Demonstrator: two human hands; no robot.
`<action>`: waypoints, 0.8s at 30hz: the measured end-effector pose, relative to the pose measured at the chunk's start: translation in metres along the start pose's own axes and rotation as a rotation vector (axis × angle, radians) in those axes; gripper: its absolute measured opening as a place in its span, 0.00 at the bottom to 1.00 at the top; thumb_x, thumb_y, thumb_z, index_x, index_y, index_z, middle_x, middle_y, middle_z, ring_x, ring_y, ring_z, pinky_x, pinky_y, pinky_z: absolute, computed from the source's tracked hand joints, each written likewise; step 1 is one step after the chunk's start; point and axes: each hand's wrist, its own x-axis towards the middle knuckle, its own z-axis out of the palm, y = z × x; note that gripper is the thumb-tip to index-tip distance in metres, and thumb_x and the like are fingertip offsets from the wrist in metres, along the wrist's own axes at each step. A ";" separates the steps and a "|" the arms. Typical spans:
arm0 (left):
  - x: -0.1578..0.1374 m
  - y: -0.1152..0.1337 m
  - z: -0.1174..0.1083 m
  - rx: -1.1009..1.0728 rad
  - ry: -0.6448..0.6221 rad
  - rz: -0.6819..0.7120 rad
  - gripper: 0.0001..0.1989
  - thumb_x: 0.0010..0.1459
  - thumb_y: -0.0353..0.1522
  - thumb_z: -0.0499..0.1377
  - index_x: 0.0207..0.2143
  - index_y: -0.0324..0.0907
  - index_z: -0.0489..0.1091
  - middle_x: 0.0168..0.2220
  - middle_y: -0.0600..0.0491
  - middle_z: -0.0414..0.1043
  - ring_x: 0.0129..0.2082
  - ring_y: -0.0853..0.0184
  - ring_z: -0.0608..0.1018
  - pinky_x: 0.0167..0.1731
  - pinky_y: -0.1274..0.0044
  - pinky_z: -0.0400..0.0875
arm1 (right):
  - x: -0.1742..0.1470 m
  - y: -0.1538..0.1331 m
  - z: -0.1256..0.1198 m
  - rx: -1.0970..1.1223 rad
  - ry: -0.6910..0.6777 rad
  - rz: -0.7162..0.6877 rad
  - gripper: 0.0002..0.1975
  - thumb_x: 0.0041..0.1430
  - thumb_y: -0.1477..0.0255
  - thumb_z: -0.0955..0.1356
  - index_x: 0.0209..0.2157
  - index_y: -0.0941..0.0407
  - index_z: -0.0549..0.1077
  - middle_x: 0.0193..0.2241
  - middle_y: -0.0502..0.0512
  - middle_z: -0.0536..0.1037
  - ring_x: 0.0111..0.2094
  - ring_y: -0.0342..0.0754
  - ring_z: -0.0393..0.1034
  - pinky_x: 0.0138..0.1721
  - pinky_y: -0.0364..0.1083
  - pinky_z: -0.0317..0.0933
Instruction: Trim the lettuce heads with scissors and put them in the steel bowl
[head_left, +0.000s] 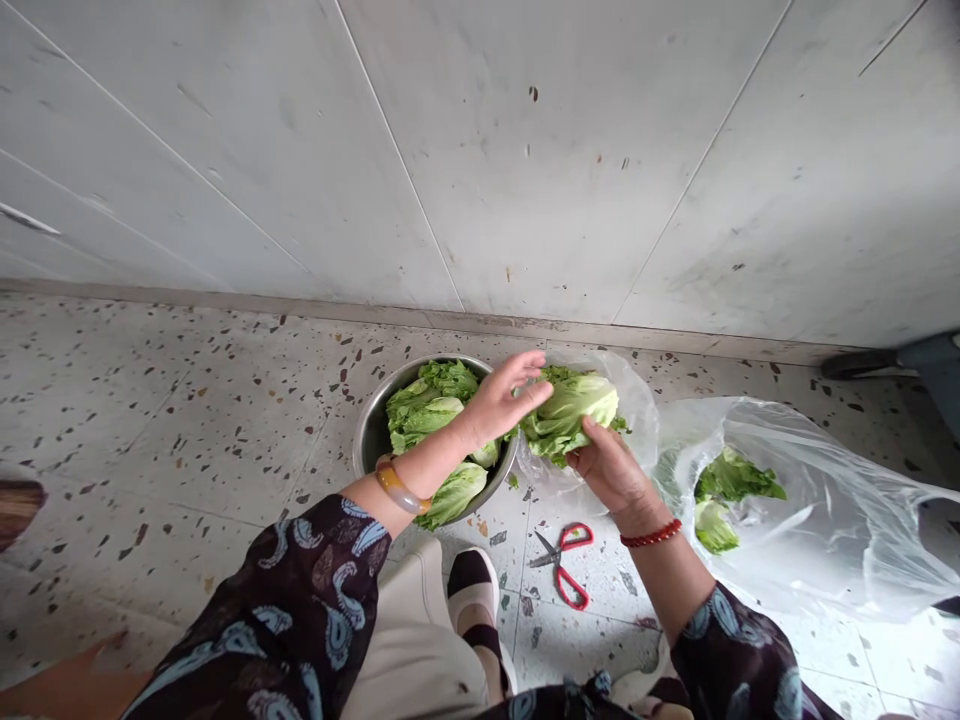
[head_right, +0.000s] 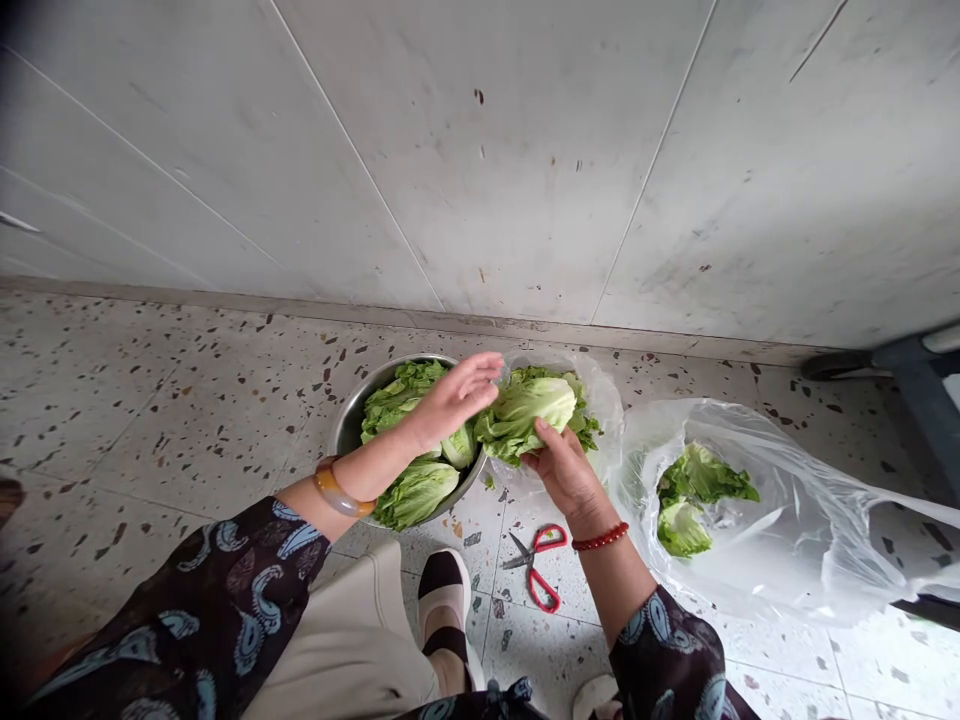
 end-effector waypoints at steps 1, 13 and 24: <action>-0.001 0.000 0.004 0.050 -0.067 0.004 0.35 0.58 0.49 0.69 0.64 0.45 0.68 0.69 0.39 0.64 0.68 0.45 0.67 0.67 0.54 0.62 | -0.003 -0.001 0.005 -0.051 -0.012 -0.031 0.28 0.56 0.53 0.78 0.55 0.49 0.77 0.52 0.54 0.83 0.48 0.53 0.78 0.43 0.49 0.74; 0.002 -0.043 -0.017 -0.382 0.120 -0.411 0.32 0.43 0.43 0.77 0.50 0.42 0.77 0.42 0.48 0.82 0.43 0.58 0.83 0.44 0.69 0.78 | -0.001 0.010 -0.038 -0.548 -0.367 0.083 0.33 0.70 0.43 0.61 0.59 0.54 0.77 0.55 0.66 0.81 0.50 0.56 0.79 0.49 0.57 0.73; -0.002 -0.047 -0.030 -0.609 0.115 -0.516 0.30 0.49 0.51 0.71 0.51 0.46 0.79 0.42 0.46 0.85 0.42 0.52 0.85 0.44 0.61 0.83 | -0.053 0.139 -0.111 -1.721 -0.332 0.239 0.21 0.60 0.83 0.65 0.51 0.56 0.80 0.52 0.68 0.81 0.54 0.63 0.77 0.55 0.57 0.69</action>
